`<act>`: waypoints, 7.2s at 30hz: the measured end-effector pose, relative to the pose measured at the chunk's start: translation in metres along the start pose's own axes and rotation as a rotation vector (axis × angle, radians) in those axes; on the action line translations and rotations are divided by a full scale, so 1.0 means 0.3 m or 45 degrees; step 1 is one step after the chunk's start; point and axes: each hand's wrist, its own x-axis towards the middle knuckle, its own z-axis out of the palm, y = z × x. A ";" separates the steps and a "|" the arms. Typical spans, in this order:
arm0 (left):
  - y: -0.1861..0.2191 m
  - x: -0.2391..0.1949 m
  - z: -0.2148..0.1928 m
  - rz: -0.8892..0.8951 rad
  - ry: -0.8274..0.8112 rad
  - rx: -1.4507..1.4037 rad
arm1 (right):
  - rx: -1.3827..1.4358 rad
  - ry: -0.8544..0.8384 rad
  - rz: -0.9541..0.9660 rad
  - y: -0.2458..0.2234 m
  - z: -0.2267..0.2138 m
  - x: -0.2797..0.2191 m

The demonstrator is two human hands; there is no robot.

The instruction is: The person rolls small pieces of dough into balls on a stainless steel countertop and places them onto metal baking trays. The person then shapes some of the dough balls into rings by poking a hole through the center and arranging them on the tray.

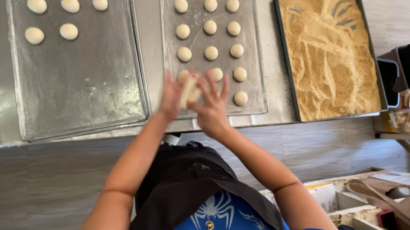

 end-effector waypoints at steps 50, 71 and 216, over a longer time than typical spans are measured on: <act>-0.179 0.011 -0.006 0.137 0.057 0.605 | 1.165 0.102 1.046 0.117 0.036 -0.110; -0.103 -0.104 0.098 0.746 -0.135 1.366 | 0.076 0.050 0.542 0.035 -0.156 0.010; -0.087 0.343 0.417 0.726 0.332 1.501 | 1.353 -0.111 0.386 0.443 -0.352 0.140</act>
